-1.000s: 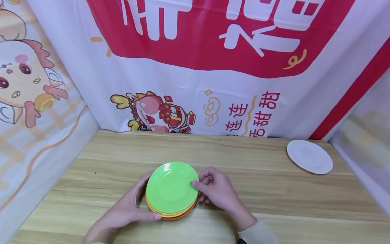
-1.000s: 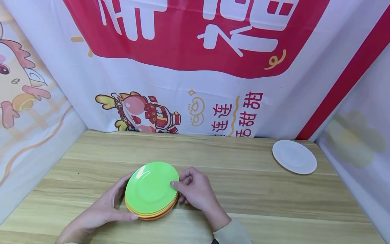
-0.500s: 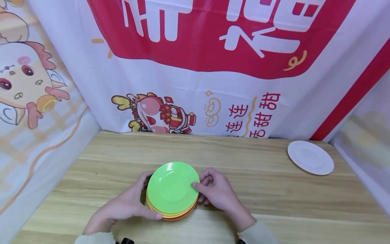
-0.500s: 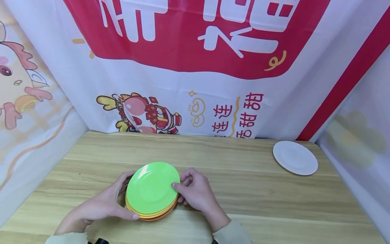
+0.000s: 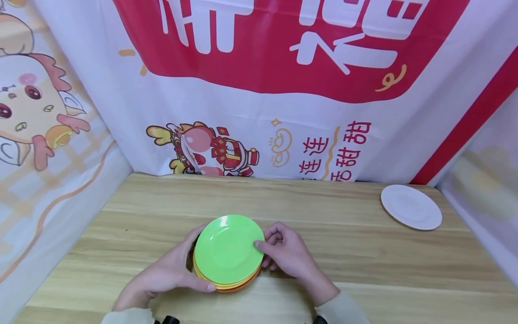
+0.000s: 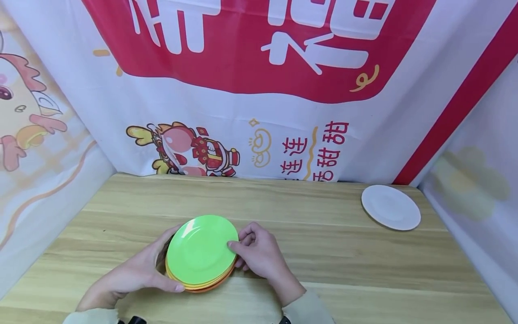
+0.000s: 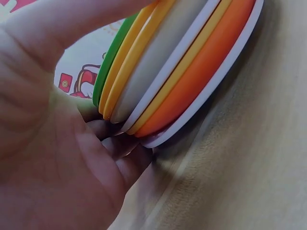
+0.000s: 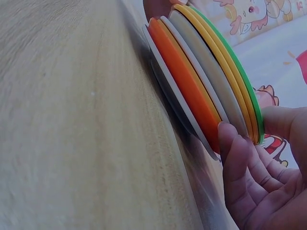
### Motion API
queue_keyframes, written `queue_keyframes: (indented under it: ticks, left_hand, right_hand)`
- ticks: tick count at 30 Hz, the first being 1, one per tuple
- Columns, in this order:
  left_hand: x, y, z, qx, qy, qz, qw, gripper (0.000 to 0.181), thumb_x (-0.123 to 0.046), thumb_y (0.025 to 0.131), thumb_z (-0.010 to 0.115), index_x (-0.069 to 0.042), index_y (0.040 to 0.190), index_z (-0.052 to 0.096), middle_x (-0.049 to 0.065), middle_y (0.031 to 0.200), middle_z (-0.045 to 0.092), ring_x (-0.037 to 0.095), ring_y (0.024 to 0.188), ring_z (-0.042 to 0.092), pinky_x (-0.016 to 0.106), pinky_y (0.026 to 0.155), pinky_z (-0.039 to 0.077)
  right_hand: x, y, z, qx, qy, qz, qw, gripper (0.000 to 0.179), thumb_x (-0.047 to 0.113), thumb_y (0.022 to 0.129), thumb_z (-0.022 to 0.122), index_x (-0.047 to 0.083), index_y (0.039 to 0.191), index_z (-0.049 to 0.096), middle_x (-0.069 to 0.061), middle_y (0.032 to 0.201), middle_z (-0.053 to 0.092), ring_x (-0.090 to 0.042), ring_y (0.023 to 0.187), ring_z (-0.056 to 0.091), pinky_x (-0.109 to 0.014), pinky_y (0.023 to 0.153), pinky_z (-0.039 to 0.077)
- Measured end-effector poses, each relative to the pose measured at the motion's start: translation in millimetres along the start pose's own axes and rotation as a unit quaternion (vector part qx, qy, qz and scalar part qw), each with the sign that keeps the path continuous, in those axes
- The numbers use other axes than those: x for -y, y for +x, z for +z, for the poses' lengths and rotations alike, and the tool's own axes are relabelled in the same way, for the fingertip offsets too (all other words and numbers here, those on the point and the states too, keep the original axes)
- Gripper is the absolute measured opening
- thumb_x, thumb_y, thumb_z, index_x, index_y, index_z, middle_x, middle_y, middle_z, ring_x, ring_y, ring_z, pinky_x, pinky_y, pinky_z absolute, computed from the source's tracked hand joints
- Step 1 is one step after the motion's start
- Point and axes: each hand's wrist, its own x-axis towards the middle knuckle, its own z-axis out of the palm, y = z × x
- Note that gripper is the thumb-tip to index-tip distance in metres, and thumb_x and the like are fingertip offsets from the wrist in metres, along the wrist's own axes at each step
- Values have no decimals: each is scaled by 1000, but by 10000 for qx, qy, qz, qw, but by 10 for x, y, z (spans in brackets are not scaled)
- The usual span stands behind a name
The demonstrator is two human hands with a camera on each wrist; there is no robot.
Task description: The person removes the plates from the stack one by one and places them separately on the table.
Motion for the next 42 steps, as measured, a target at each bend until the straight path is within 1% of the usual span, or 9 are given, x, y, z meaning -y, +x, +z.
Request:
queue_keyframes:
  ticks: [6, 11, 14, 18, 24, 26, 31, 38, 42]
  left_hand:
    - [4, 3, 1, 0, -102, 42, 9999, 127, -20, 66, 103, -29, 167, 28, 4, 170, 38, 36, 157, 28, 77, 128, 8]
    - [8, -24, -2, -38, 79, 120, 9999, 130, -21, 67, 103, -24, 169, 24, 10, 173, 33, 41, 159, 25, 79, 127, 8]
    - [13, -34, -6, -54, 119, 80, 9999, 130, -21, 67, 103, -24, 169, 23, 11, 174, 33, 41, 159, 25, 79, 127, 10]
    - [21, -38, -14, -7, 55, 70, 10000, 129, -20, 68, 102, -24, 169, 23, 11, 174, 32, 41, 159, 24, 77, 127, 11]
    - [12, -34, -24, 70, -41, 48, 10000, 130, -19, 70, 101, -23, 171, 19, 11, 176, 28, 42, 162, 19, 79, 127, 8]
    - [12, -36, -24, 74, -55, 37, 10000, 131, -19, 70, 101, -23, 171, 18, 11, 177, 27, 42, 162, 18, 79, 126, 6]
    - [32, -39, -20, 72, -16, 142, 9999, 129, -19, 70, 101, -24, 171, 20, 11, 176, 29, 41, 162, 20, 78, 127, 8]
    - [46, -11, -15, 49, -84, 34, 9999, 126, -22, 69, 101, -28, 169, 24, 7, 174, 32, 38, 162, 20, 75, 129, 7]
    - [49, 1, -16, 84, -104, 59, 9999, 125, -22, 70, 101, -27, 168, 25, 6, 173, 33, 38, 161, 21, 75, 129, 9]
  right_hand:
    - [16, 8, -3, -5, 6, 87, 10000, 33, 25, 95, 82, 3, 111, 63, -8, 85, 68, -20, 64, 70, -31, 57, 60]
    - [4, 22, -6, 26, 77, 161, 9998, 32, 26, 97, 80, 3, 112, 65, -7, 83, 68, -20, 64, 70, -31, 57, 60]
    - [-5, 21, -9, 46, 122, 153, 9998, 31, 28, 98, 79, 3, 112, 65, -7, 83, 68, -20, 64, 70, -31, 57, 61]
    - [-10, 17, -11, 74, 161, 99, 9998, 32, 31, 100, 77, 3, 112, 66, -7, 83, 68, -19, 63, 69, -32, 57, 61]
    - [-4, 16, -10, 31, 114, 99, 9999, 35, 35, 100, 77, 4, 111, 66, -7, 82, 69, -19, 63, 69, -31, 57, 60]
    - [-1, 18, -10, 17, 88, 120, 9999, 36, 34, 97, 80, 4, 111, 65, -7, 80, 69, -19, 62, 70, -31, 56, 59]
    - [-10, 21, -9, 28, 39, 86, 10000, 37, 26, 91, 86, 3, 110, 64, -6, 79, 69, -18, 61, 70, -30, 55, 58]
    - [-16, 16, -17, 34, 134, 128, 9998, 34, 24, 93, 83, 3, 111, 65, -6, 81, 68, -18, 62, 69, -29, 56, 58]
    - [-30, 9, -26, 80, 260, 139, 9995, 32, 26, 96, 80, 2, 112, 65, -6, 80, 68, -18, 62, 69, -28, 56, 58]
